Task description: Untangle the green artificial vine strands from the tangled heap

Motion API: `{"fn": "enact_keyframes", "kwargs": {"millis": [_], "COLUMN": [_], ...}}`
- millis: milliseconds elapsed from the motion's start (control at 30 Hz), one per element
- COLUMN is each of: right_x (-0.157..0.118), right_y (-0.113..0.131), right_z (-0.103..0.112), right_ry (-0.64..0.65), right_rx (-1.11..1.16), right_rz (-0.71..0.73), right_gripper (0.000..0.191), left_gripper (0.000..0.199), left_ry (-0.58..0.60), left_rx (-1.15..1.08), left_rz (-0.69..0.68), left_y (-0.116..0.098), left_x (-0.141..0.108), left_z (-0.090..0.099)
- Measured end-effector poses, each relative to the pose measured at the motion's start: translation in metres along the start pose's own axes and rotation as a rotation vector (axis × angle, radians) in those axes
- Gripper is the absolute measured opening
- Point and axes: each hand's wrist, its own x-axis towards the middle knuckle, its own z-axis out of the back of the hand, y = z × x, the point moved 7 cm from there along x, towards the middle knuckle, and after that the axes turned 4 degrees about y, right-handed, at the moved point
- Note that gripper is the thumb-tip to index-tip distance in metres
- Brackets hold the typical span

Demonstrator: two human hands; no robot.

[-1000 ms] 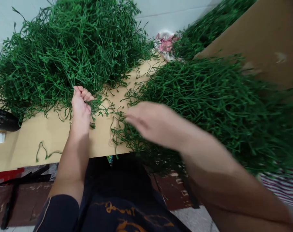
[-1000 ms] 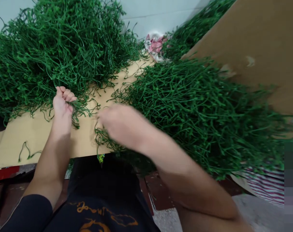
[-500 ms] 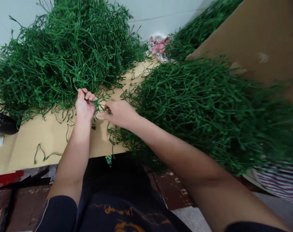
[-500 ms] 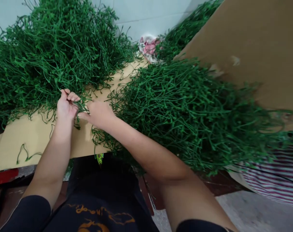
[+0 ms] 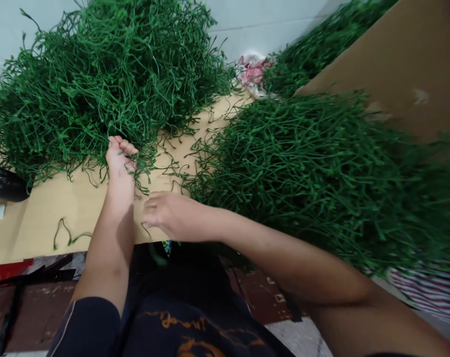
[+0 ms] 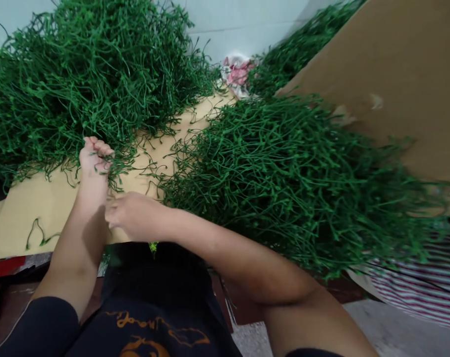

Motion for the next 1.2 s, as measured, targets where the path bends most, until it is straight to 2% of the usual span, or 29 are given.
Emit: {"fn": "enact_keyframes", "kwargs": {"millis": [33, 67, 133, 233, 267, 333, 367, 433, 500, 567, 633, 700, 900, 1033, 1100, 1200], "right_x": [-0.006, -0.015, -0.046, -0.118, -0.139, -0.163, -0.163, -0.144, -0.105, -0.063, -0.03, -0.012, -0.007, -0.006, -0.003, -0.002], "right_y": [0.005, 0.003, -0.019, -0.065, -0.075, -0.082, -0.082, -0.08, -0.079, -0.077, -0.076, -0.078, -0.075, -0.055, -0.034, 0.009], "right_z": [0.003, 0.01, 0.031, 0.067, 0.077, 0.092, 0.094, 0.086, 0.064, 0.044, 0.033, 0.025, 0.021, 0.023, 0.012, -0.011], "right_ry": [-0.002, -0.026, -0.1, -0.157, -0.191, -0.282, -0.321, -0.345, -0.299, -0.26, -0.28, -0.279, -0.197, -0.234, -0.183, -0.009], "right_rx": [-0.032, -0.07, -0.164, -0.357, -0.392, -0.472, -0.471, -0.363, -0.154, -0.062, -0.087, -0.128, -0.198, -0.278, -0.27, -0.163], "right_rz": [0.007, -0.05, -0.308, -0.821, -0.928, -1.02, -1.019, -0.964, -0.888, -0.824, -0.787, -0.763, -0.69, -0.614, -0.497, -0.145], "right_gripper": [0.02, 0.02, 0.02, 0.023, 0.021, 0.02, 0.022, 0.027, 0.031, 0.037, 0.038, 0.034, 0.033, 0.031, 0.026, 0.02], "left_gripper": [0.043, 0.043, 0.044, 0.044, 0.044, 0.044, 0.044, 0.044, 0.044, 0.044, 0.044, 0.043, 0.043, 0.043, 0.043, 0.042], "left_ry": [-0.001, 0.001, 0.026, 0.066, 0.076, 0.087, 0.087, 0.079, 0.07, 0.07, 0.081, 0.093, 0.076, 0.041, -0.004, -0.102], "left_rx": [-0.015, -0.033, -0.04, -0.038, -0.049, -0.07, -0.075, -0.082, -0.1, -0.138, -0.186, -0.226, -0.229, -0.207, -0.24, -0.332], "left_rz": [-0.019, -0.03, -0.02, 0.027, 0.039, 0.051, 0.056, 0.068, 0.081, 0.101, 0.124, 0.141, 0.167, 0.172, 0.143, 0.007], "left_y": [-0.004, -0.007, -0.008, -0.003, -0.001, 0.002, 0.003, 0.006, 0.01, 0.014, 0.016, 0.017, 0.023, 0.025, 0.019, -0.001], "left_x": [0.001, 0.001, 0.0, -0.003, -0.004, -0.005, -0.006, -0.007, -0.01, -0.013, -0.014, -0.014, -0.014, -0.011, -0.004, 0.007], "left_z": [0.003, 0.005, 0.004, -0.005, -0.008, -0.013, -0.015, -0.019, -0.022, -0.024, -0.025, -0.025, -0.028, -0.028, -0.017, 0.007]}}
